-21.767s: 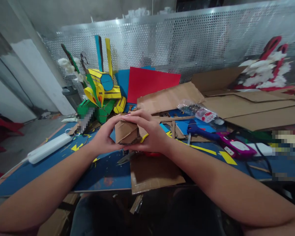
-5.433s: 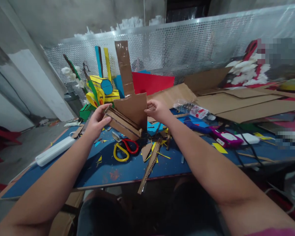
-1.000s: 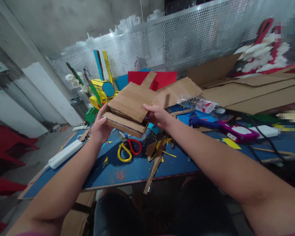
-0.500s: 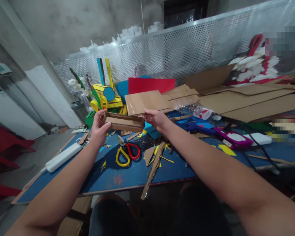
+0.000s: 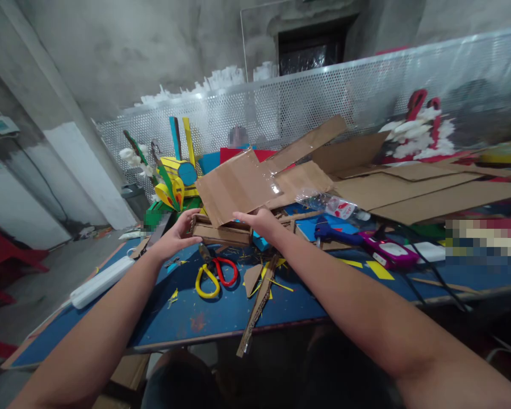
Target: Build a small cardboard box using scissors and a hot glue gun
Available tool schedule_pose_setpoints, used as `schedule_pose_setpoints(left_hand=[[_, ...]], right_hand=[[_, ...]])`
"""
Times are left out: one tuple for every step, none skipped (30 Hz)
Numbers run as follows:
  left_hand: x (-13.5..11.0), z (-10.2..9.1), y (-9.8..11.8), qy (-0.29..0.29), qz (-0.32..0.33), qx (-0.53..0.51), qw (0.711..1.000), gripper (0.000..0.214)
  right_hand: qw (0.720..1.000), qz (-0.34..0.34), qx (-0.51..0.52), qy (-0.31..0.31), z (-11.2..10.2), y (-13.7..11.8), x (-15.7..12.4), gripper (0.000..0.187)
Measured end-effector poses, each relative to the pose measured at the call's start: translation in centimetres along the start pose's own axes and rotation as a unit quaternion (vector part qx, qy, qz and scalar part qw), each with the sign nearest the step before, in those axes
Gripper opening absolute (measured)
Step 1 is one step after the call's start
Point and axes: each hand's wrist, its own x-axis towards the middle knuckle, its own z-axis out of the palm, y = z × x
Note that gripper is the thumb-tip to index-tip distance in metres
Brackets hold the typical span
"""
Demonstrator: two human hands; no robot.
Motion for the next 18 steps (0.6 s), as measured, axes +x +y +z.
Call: schedule_pose_setpoints(left_hand=[[0.0, -0.2, -0.2, -0.021, -0.01, 0.024, 0.999, 0.093], [-0.1, -0.4, -0.4, -0.044, -0.016, 0.053, 0.998, 0.095], [-0.1, -0.5, -0.6, -0.063, -0.015, 0.082, 0.995, 0.096], [-0.1, -0.5, -0.7, -0.076, -0.01, 0.109, 0.991, 0.096], [-0.1, -0.5, -0.8, -0.082, -0.002, 0.132, 0.988, 0.096], [-0.2, -0.4, -0.8, -0.082, 0.006, 0.152, 0.985, 0.097], [-0.2, -0.3, -0.7, -0.075, 0.013, 0.173, 0.982, 0.097], [-0.2, -0.1, -0.5, -0.062, 0.018, 0.194, 0.979, 0.097], [-0.2, 0.2, -0.2, -0.043, 0.02, 0.215, 0.976, 0.096], [-0.2, 0.5, 0.2, -0.023, 0.02, 0.23, 0.973, 0.093], [-0.2, 1.0, 0.6, -0.002, 0.019, 0.234, 0.972, 0.087], [-0.2, 1.5, 0.9, 0.016, 0.016, 0.218, 0.976, 0.078], [-0.1, 2.0, 1.2, 0.026, 0.012, 0.178, 0.984, 0.069], [0.0, 2.6, 1.3, 0.037, 0.007, 0.125, 0.991, 0.061], [0.1, 3.0, 1.4, 0.055, 0.002, 0.073, 0.996, 0.056], [0.2, 3.4, 1.4, 0.078, -0.005, 0.028, 0.997, 0.054], [0.4, 3.6, 1.3, 0.103, -0.01, -0.011, 0.995, 0.053], [0.5, 3.5, 1.2, 0.13, -0.016, -0.04, 0.991, 0.055]], right_hand=[[1.0, -0.011, -0.003, 0.008, 0.0, 0.1, 0.1, 0.04], [0.999, -0.025, -0.01, 0.019, 0.1, 0.1, 0.1, 0.041], [0.999, -0.039, -0.018, 0.029, 0.1, 0.2, 0.2, 0.042], [0.998, -0.042, -0.026, 0.032, 0.0, 0.2, 0.2, 0.042], [0.998, -0.039, -0.033, 0.03, 0.0, 0.3, 0.3, 0.04], [0.998, -0.031, -0.041, 0.025, 0.0, 0.3, 0.3, 0.037], [0.999, -0.019, -0.048, 0.013, -0.1, 0.3, 0.3, 0.033], [0.999, -0.008, -0.052, -0.001, -0.1, 0.3, 0.3, 0.031], [0.998, 0.0, -0.053, -0.016, -0.1, 0.4, 0.2, 0.031], [0.998, 0.003, -0.051, -0.029, -0.1, 0.4, 0.2, 0.031], [0.998, 0.004, -0.049, -0.038, -0.1, 0.5, 0.1, 0.032], [0.998, 0.002, -0.052, -0.047, -0.1, 0.5, 0.1, 0.033], [0.996, 0.0, -0.064, -0.058, 0.0, 0.6, 0.0, 0.034], [0.994, -0.003, -0.081, -0.071, 0.0, 0.6, -0.1, 0.036], [0.991, -0.005, -0.1, -0.084, 0.0, 0.6, -0.3, 0.039], [0.988, -0.004, -0.116, -0.097, 0.0, 0.6, -0.4, 0.041], [0.986, 0.002, -0.127, -0.112, -0.1, 0.6, -0.5, 0.041], [0.983, 0.013, -0.131, -0.125, -0.2, 0.5, -0.6, 0.041]])
